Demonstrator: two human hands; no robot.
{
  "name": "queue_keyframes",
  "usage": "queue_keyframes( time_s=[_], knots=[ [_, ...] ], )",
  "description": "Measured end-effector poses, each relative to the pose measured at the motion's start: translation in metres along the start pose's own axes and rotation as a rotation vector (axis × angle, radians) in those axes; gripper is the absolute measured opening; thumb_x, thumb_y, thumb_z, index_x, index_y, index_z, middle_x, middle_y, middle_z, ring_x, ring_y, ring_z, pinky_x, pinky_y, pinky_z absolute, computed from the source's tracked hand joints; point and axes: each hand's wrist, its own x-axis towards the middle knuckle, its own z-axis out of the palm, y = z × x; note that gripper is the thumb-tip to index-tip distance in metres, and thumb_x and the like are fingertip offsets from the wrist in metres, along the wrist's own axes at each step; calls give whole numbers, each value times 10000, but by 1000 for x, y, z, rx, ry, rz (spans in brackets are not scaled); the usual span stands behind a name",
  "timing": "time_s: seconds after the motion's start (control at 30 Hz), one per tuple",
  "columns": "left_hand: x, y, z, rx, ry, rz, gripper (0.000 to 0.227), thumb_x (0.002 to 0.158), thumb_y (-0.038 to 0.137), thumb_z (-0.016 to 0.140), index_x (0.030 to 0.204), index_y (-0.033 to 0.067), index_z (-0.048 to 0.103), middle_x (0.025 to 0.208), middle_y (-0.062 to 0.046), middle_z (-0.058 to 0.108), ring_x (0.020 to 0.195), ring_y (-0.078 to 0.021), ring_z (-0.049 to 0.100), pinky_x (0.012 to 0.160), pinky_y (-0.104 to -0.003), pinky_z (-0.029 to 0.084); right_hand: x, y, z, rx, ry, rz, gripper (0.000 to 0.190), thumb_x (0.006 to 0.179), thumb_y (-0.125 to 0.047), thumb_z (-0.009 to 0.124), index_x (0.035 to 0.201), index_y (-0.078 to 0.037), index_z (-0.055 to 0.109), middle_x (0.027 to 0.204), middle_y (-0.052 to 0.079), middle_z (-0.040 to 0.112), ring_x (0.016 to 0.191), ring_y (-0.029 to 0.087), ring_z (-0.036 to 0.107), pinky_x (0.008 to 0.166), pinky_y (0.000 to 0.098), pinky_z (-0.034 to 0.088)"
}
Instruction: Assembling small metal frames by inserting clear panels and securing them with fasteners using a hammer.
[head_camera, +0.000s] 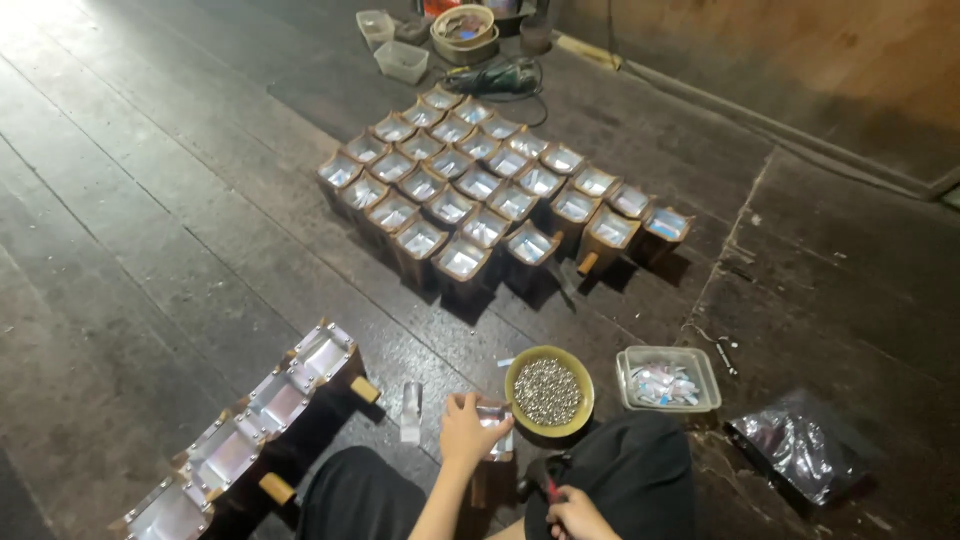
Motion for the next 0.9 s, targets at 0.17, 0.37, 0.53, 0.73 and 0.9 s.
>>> queue_keyframes(
  time_s=[0.17,0.37,0.53,0.73,0.9],
  knots=[
    [4,3,2,264,-110,132,1082,649,754,791,1425,132,364,1433,-235,312,1212,-453,467,966,-657,337,74,46,-22,-642,83,-108,339,827,-331,705,1045,-75,664,981,106,750,948,228,720,898,279,569],
    [8,7,29,413,-116,102,1489,549,568,988,1569,-18,75,1440,-315,309,1087,-413,539,905,-509,457,-6,-23,9,-1255,401,-197,401,849,-514,672,1113,-221,602,1001,66,743,960,327,717,841,444,572],
    [7,30,9,492,-270,171,1282,614,402,971,1568,120,163,1542,-276,231,1298,-492,398,1064,-819,257,21,-18,-13,-880,420,-592,185,792,-215,652,968,-162,628,811,63,748,757,282,724,747,367,574],
    [-5,51,-7,779,-508,525,1124,732,193,818,1633,220,146,1693,-112,123,1513,-434,125,1174,-768,-72,-1,-38,6,-527,401,-526,352,949,-155,495,1293,-200,558,941,28,818,661,144,730,681,290,600],
    [9,2,55,871,-402,1021,1118,697,352,806,1623,295,182,1708,13,146,1574,-311,28,1181,-737,-112,-13,-42,31,-380,431,-770,306,940,-138,590,1226,-59,519,1129,79,831,1030,195,835,849,305,636]
  ],
)
